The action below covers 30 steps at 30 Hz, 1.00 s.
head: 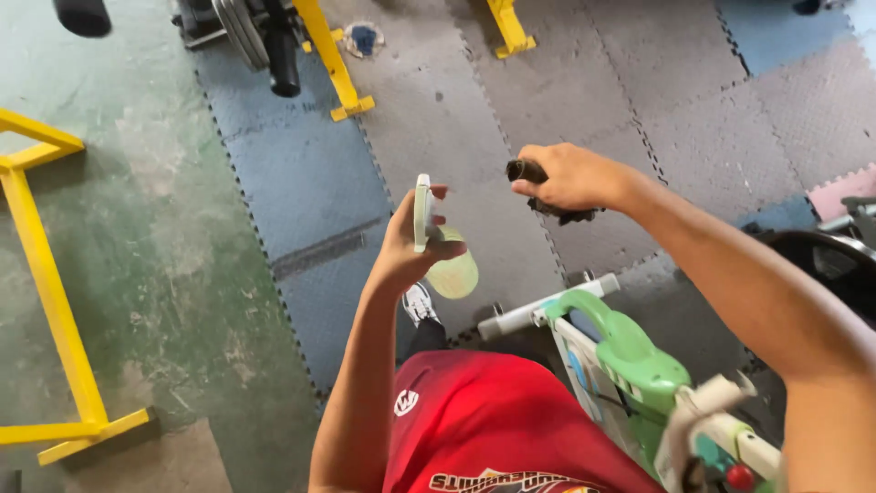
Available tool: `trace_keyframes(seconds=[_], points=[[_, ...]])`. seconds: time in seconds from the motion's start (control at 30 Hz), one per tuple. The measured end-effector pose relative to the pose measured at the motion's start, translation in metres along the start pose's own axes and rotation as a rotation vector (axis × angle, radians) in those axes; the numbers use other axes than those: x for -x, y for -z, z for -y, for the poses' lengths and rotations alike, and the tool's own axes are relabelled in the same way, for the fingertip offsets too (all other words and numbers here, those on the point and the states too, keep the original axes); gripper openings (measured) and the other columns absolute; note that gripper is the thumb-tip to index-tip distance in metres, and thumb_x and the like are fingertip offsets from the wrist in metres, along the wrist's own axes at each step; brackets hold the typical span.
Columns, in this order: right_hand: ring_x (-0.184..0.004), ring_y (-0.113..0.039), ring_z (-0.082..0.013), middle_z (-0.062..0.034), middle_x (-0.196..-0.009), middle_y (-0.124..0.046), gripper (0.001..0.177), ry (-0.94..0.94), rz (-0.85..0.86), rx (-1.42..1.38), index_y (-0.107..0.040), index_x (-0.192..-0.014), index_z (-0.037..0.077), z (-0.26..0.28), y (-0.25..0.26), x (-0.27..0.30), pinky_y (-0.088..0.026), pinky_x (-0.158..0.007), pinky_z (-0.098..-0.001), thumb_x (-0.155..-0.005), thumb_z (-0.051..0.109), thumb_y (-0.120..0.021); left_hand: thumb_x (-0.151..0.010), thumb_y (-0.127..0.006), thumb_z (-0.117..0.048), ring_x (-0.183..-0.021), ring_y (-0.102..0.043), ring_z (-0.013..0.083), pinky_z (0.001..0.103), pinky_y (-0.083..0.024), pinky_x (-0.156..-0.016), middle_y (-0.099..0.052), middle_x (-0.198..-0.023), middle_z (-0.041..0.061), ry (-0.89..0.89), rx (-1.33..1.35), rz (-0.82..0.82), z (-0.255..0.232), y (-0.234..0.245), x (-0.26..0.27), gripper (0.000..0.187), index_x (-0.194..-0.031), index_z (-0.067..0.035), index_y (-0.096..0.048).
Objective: Cleaning and wiping down various gym machines using a spray bottle and cloth.
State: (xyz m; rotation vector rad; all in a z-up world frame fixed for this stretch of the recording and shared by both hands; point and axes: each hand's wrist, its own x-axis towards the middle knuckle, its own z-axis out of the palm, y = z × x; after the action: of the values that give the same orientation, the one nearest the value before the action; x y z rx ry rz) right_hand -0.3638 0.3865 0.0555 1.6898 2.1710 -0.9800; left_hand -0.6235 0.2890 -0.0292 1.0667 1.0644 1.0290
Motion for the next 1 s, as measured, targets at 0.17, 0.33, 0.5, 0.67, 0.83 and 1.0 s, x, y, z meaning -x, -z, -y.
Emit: trace_keyframes(seconds=[0.17, 0.33, 0.5, 0.67, 0.83, 1.0], points=[[-0.113, -0.066, -0.0367, -0.0175, -0.121, -0.069, 0.045, 0.241, -0.141, -0.049, -0.059, -0.129, 0.012, -0.003, -0.01, -0.072, -0.052, -0.095, -0.0466, -0.098, 0.044, -0.06, -0.063, -0.097, -0.008, -0.107, -0.062, 0.0146, 0.033, -0.06, -0.089, -0.052, -0.123, 0.002, -0.129, -0.009, -0.097, -0.003, 0.042, -0.049, 0.085, -0.138, -0.007, -0.056], [-0.123, -0.057, -0.0366, -0.0166, -0.138, -0.055, 0.047, 0.106, -0.314, 0.002, -0.058, -0.136, 0.015, 0.032, 0.036, -0.087, -0.047, -0.1, -0.048, -0.101, 0.046, -0.054, -0.08, -0.09, -0.009, -0.093, -0.065, 0.0112, 0.031, -0.058, -0.084, -0.068, -0.107, 0.004, -0.091, -0.074, -0.194, -0.023, 0.054, -0.098, 0.051, -0.123, 0.002, -0.065], [-0.109, -0.065, -0.0399, -0.0189, -0.119, -0.067, 0.043, -0.038, -0.39, -0.073, -0.068, -0.121, 0.014, 0.0, 0.062, -0.143, -0.051, -0.092, -0.0492, -0.104, 0.05, -0.053, -0.089, -0.081, -0.013, -0.093, -0.071, 0.0137, 0.03, -0.058, -0.081, -0.068, -0.109, 0.004, -0.193, -0.217, -0.176, -0.023, 0.054, -0.167, 0.037, -0.12, -0.001, -0.064], [-0.093, -0.068, -0.0431, -0.0178, -0.093, -0.074, 0.041, -0.041, -0.459, -0.186, -0.074, -0.109, 0.015, -0.04, 0.105, -0.209, -0.052, -0.08, -0.0507, -0.102, 0.05, -0.053, -0.099, -0.08, -0.014, -0.089, -0.067, 0.0212, 0.035, -0.055, -0.079, -0.066, -0.103, 0.009, -0.312, -0.449, -0.216, -0.011, 0.037, -0.264, 0.022, -0.113, -0.003, -0.066], [-0.088, -0.069, -0.041, -0.0186, -0.093, -0.074, 0.036, -0.051, -0.425, -0.164, -0.076, -0.118, 0.023, -0.085, 0.176, -0.279, -0.053, -0.077, -0.0464, -0.096, 0.05, -0.065, -0.095, -0.076, -0.013, -0.102, -0.059, 0.025, 0.039, -0.047, -0.095, -0.066, -0.108, 0.009, -0.352, -0.534, -0.311, -0.029, 0.008, -0.367, 0.062, -0.151, -0.006, -0.049], [-0.087, -0.075, -0.0271, -0.0159, -0.103, -0.076, 0.029, 0.321, -0.471, -0.296, -0.075, -0.119, 0.013, -0.153, 0.227, -0.364, -0.055, -0.077, -0.0375, -0.095, 0.028, -0.072, -0.09, -0.074, -0.007, -0.112, -0.055, 0.0277, 0.04, -0.045, -0.101, -0.063, -0.112, 0.01, -0.193, -0.536, -0.36, -0.054, -0.014, -0.443, 0.072, -0.155, -0.008, -0.043]])
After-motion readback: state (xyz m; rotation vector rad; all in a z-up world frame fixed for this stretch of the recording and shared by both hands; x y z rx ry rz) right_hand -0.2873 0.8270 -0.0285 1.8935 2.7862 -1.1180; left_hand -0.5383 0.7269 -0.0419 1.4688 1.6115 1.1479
